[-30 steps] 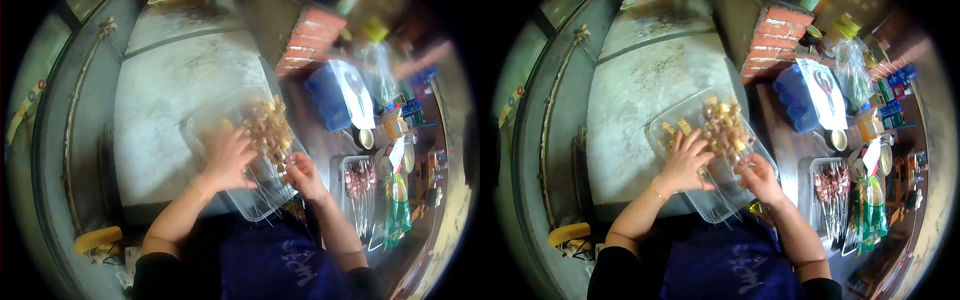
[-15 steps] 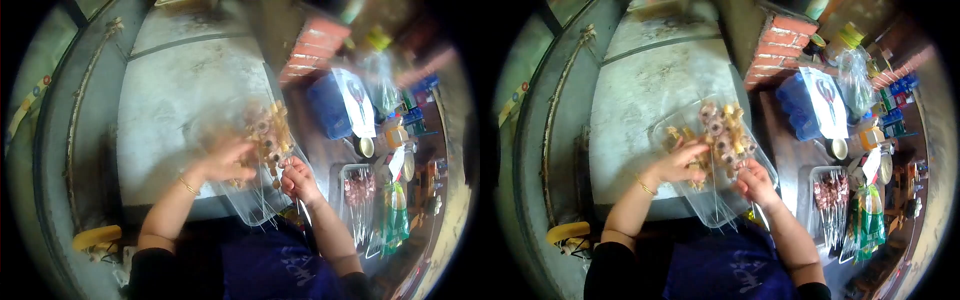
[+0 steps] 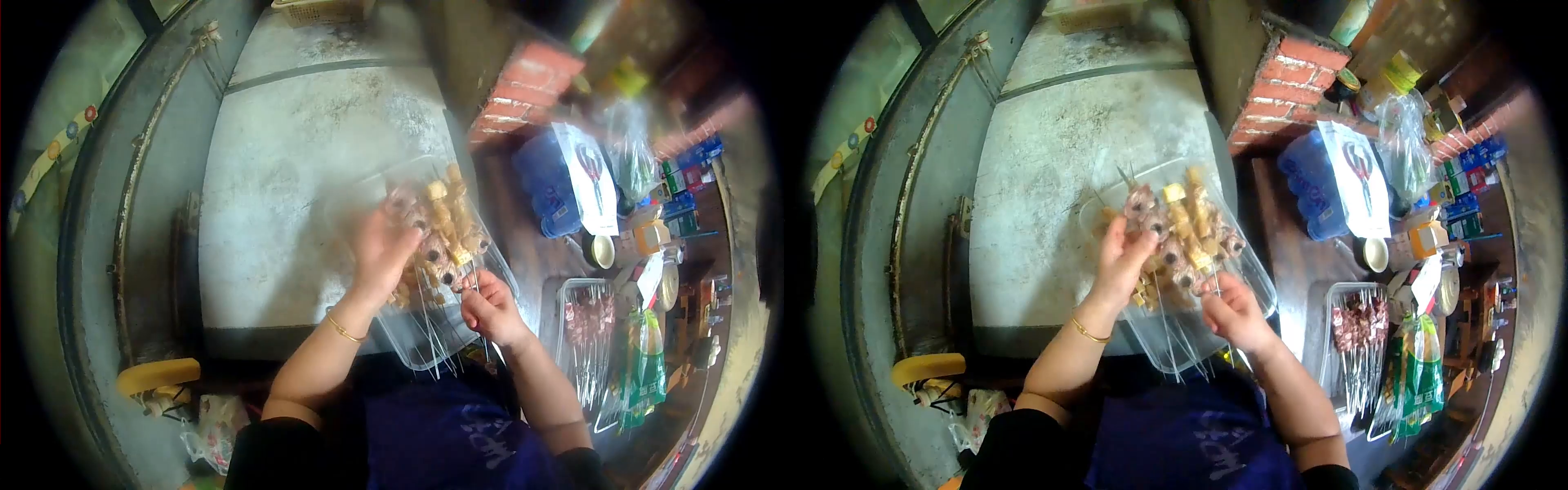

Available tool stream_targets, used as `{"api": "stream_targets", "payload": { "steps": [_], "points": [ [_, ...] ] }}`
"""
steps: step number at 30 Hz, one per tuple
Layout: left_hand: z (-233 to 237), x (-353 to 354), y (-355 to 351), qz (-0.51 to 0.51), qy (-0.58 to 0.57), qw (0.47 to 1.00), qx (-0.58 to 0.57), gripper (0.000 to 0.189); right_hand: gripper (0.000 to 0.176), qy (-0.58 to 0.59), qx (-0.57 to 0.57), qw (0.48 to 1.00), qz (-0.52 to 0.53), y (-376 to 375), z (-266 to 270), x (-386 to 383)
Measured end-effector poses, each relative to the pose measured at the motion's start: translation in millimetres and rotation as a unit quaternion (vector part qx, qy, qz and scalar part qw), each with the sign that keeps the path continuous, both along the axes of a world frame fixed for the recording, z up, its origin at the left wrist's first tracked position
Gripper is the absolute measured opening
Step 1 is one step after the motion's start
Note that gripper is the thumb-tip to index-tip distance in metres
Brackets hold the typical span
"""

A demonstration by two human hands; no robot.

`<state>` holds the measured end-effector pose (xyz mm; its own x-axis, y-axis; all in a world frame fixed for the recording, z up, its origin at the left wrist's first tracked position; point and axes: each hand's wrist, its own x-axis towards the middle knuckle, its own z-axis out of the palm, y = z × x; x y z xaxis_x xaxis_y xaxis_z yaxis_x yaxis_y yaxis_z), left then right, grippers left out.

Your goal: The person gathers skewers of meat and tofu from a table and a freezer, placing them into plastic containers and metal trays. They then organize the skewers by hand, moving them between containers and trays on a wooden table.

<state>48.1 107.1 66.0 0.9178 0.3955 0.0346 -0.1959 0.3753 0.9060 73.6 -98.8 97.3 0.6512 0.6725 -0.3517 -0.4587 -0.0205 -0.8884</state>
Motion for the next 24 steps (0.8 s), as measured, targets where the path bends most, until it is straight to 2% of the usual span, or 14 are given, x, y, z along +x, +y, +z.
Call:
{"api": "stream_targets", "payload": {
  "steps": [1, 5, 7, 8, 10, 11, 12, 14, 15, 16, 18, 20, 22, 24],
  "points": [
    [7.1, -1.3, 2.7, -0.054, 0.012, 0.994, -0.091, 0.06, 0.009, 0.004, -0.004, 1.0, 0.005, -1.7, 0.3, -0.4],
    [12.0, -6.2, 3.7, -0.042, -0.032, 0.993, -0.101, 0.063, 0.009, 0.019, -0.003, 0.999, 0.033, -8.6, 11.6, -0.6],
    [2.2, -14.5, 18.8, -0.093, 0.027, 0.993, -0.064, 0.067, 0.009, 0.019, -0.028, 0.999, 0.041, -17.8, 19.4, 3.7],
    [-2.0, -19.3, 27.8, -0.118, 0.057, 0.99, -0.044, 0.069, 0.01, 0.023, 0.002, 0.999, 0.027, -29.1, 15.6, 7.6],
    [-2.8, -22.3, 34.6, -0.083, 0.085, 0.991, -0.056, 0.069, 0.011, 0.04, 0.011, 0.998, -0.041, -46.5, 31.8, 14.0],
    [-1.4, -21.6, 36.5, -0.075, 0.092, 0.99, -0.08, 0.069, 0.01, 0.01, 0.019, 0.992, -0.124, -48.6, 24.6, 16.9],
    [-0.2, -20.3, 37.0, -0.067, 0.1, 0.987, -0.104, 0.069, 0.007, -0.031, 0.008, 0.993, -0.115, -56.0, 20.9, 26.5],
    [9.7, -3.9, 3.9, 0.032, 0.154, 0.982, -0.107, 0.075, 0.007, -0.115, -0.092, 0.979, -0.142, -48.1, 18.8, 37.8],
    [7.8, 2.5, -14.9, 0.025, 0.138, 0.984, -0.106, 0.077, 0.009, -0.177, -0.117, 0.969, -0.126, -55.2, -9.1, 49.4],
    [1.0, 6.3, -32.6, 0.018, 0.122, 0.987, -0.105, 0.08, 0.009, -0.288, -0.172, 0.935, -0.114, -52.2, -20.0, 53.7],
    [-30.2, 8.1, -60.3, 0.047, 0.066, 0.989, -0.12, 0.084, 0.009, -0.491, -0.274, 0.822, -0.088, -39.4, -32.4, 54.6],
    [-21.8, -11.0, -70.3, 0.029, 0.058, 0.992, -0.104, 0.085, 0.009, -0.489, -0.397, 0.776, -0.037, -25.3, -37.0, 51.2],
    [-19.0, -28.0, -77.1, 0.023, 0.099, 0.992, -0.067, 0.089, 0.01, -0.476, -0.388, 0.789, -0.023, -15.3, -45.1, 53.7],
    [-17.7, -37.4, -80.9, 0.045, 0.061, 0.997, -0.015, 0.073, 0.01, -0.494, -0.365, 0.789, 0.002, -10.6, -52.1, 53.7]
  ]
}}
